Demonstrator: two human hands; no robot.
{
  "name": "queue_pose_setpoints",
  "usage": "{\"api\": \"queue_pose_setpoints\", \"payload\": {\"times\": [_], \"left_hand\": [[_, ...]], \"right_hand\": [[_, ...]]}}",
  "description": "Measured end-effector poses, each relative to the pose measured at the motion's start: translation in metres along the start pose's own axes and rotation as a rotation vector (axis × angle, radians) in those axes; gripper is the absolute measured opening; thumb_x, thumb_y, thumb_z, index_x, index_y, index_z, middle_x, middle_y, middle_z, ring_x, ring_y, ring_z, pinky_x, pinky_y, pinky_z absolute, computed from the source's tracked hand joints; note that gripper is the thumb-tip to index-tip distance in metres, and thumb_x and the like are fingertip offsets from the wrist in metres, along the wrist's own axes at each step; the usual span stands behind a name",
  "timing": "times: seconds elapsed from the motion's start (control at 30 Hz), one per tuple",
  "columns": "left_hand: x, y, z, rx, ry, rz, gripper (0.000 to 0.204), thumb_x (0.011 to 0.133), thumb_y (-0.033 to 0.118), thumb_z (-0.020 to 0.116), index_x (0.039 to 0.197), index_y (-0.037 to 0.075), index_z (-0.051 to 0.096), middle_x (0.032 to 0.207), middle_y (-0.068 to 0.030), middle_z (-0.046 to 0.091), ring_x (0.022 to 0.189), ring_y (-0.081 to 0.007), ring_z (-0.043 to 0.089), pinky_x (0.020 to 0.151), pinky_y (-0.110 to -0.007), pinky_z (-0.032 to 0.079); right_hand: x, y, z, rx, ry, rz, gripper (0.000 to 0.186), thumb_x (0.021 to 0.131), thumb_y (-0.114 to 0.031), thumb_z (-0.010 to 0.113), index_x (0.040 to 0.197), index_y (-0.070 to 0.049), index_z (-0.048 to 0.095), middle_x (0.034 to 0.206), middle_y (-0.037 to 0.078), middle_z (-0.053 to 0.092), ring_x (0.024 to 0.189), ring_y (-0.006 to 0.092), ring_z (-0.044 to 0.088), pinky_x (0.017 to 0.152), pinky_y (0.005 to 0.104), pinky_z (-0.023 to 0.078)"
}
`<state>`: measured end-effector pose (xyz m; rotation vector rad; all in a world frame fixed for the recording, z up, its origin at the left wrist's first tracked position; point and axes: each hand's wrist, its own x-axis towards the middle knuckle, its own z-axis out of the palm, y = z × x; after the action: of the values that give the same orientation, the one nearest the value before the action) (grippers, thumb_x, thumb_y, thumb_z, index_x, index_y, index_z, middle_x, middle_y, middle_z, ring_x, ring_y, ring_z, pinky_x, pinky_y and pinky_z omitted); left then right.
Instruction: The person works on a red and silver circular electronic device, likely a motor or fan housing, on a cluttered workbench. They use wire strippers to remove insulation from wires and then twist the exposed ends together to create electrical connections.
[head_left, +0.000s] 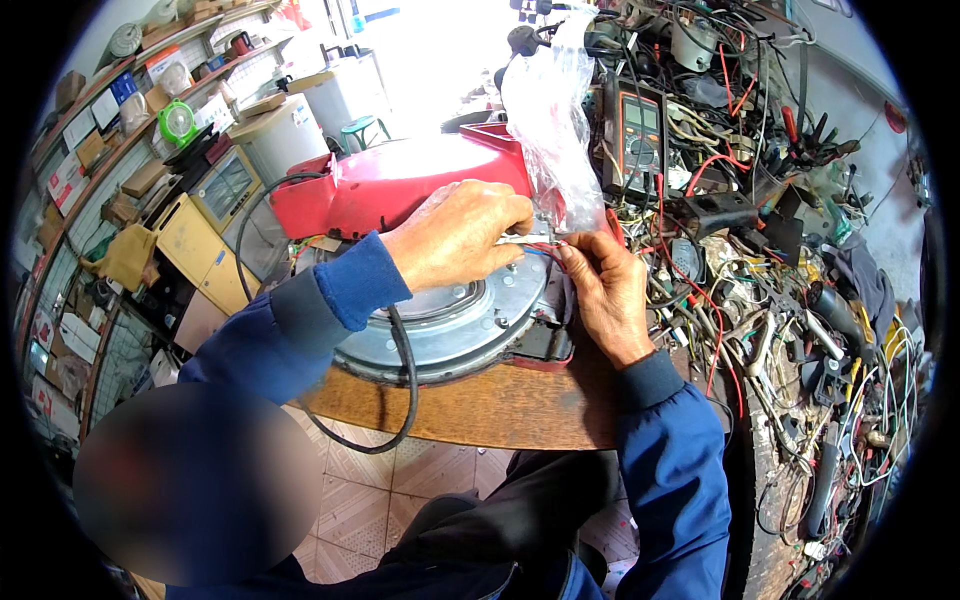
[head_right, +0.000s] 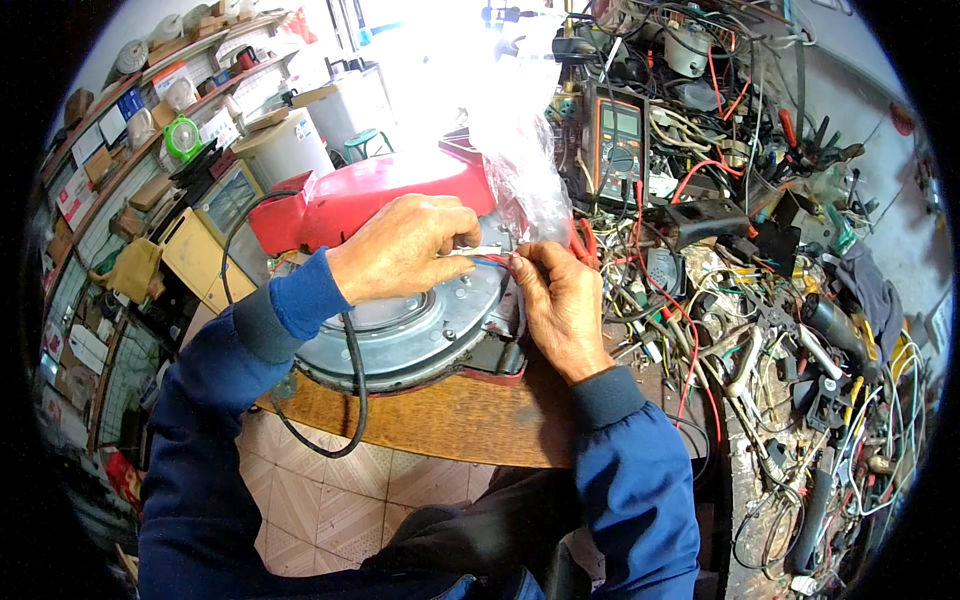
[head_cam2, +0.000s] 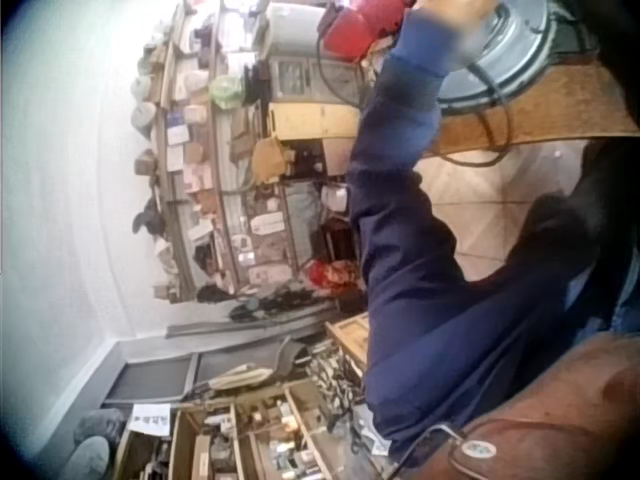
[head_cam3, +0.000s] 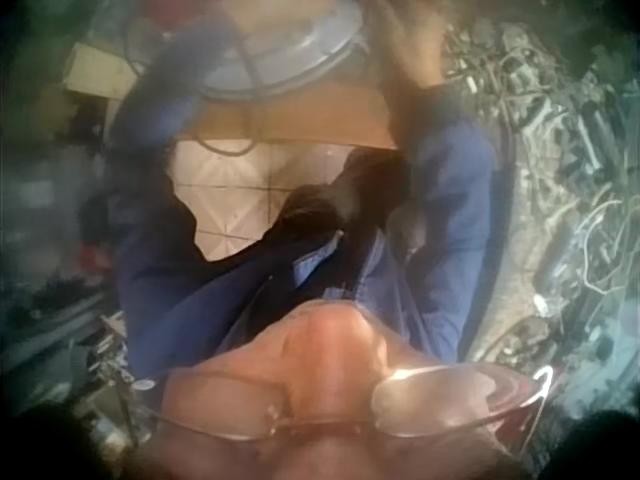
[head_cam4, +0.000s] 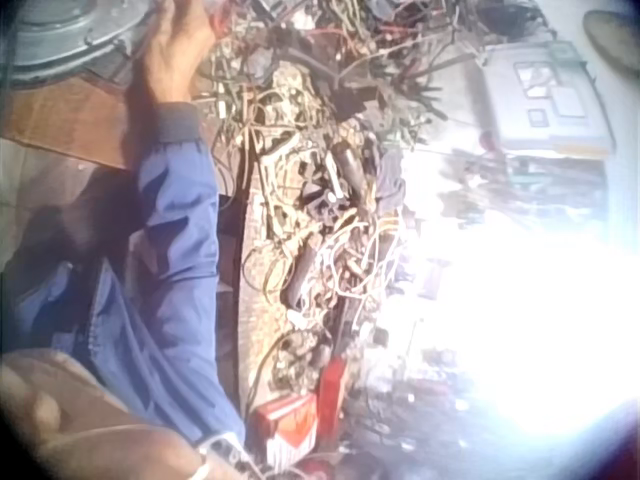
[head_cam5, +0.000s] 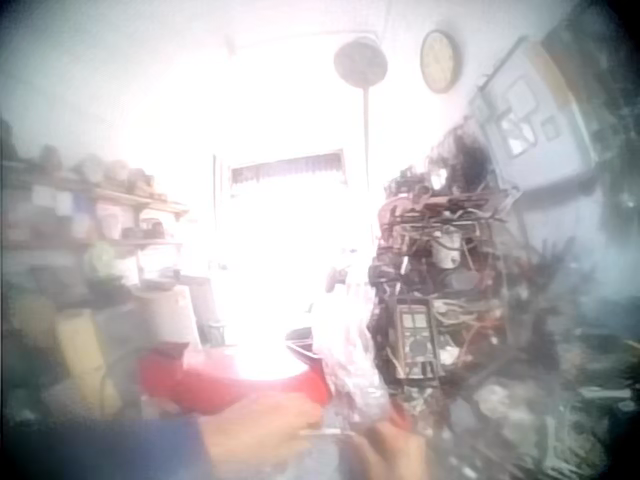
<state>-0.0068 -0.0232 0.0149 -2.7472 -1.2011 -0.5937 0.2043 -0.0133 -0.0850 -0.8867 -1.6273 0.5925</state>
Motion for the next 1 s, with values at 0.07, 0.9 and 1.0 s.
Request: {"api": "queue_pose_setpoints", "payload": {"times": [0.07,0.9,1.0], "left_hand": [[0.000,-0.002,0.007,0.014,0.035,0.030,0.021,0.082,0.012,0.079,0.098,0.002,0.069,0.086,-0.0147,0.066,0.080,-0.0346,0.067,0.071,-0.046,0.051],[0.018,0.012,0.015,-0.092,0.083,0.113,0.011,0.081,0.004,0.078,0.090,0.001,0.072,0.080,-0.0147,0.066,0.077,-0.0342,0.066,0.070,-0.042,0.053],[0.020,0.009,0.018,-0.032,0.078,0.191,0.010,0.082,0.004,0.076,0.091,0.001,0.071,0.081,-0.0159,0.065,0.080,-0.0368,0.065,0.072,-0.044,0.052]], "right_hand": [[0.000,-0.001,0.001,0.015,-0.004,-0.004,0.015,0.096,-0.012,0.074,0.102,0.001,0.073,0.081,0.014,0.072,0.071,0.0156,0.067,0.067,0.0315,0.053],[-0.001,0.002,-0.005,-0.038,-0.005,-0.112,0.010,0.092,-0.009,0.074,0.095,0.001,0.071,0.083,0.021,0.070,0.077,0.0380,0.071,0.067,0.0411,0.055],[-0.002,0.004,-0.004,-0.032,0.010,-0.142,0.010,0.092,-0.008,0.074,0.095,0.001,0.071,0.083,0.021,0.070,0.075,0.0375,0.071,0.066,0.0406,0.055]]}}
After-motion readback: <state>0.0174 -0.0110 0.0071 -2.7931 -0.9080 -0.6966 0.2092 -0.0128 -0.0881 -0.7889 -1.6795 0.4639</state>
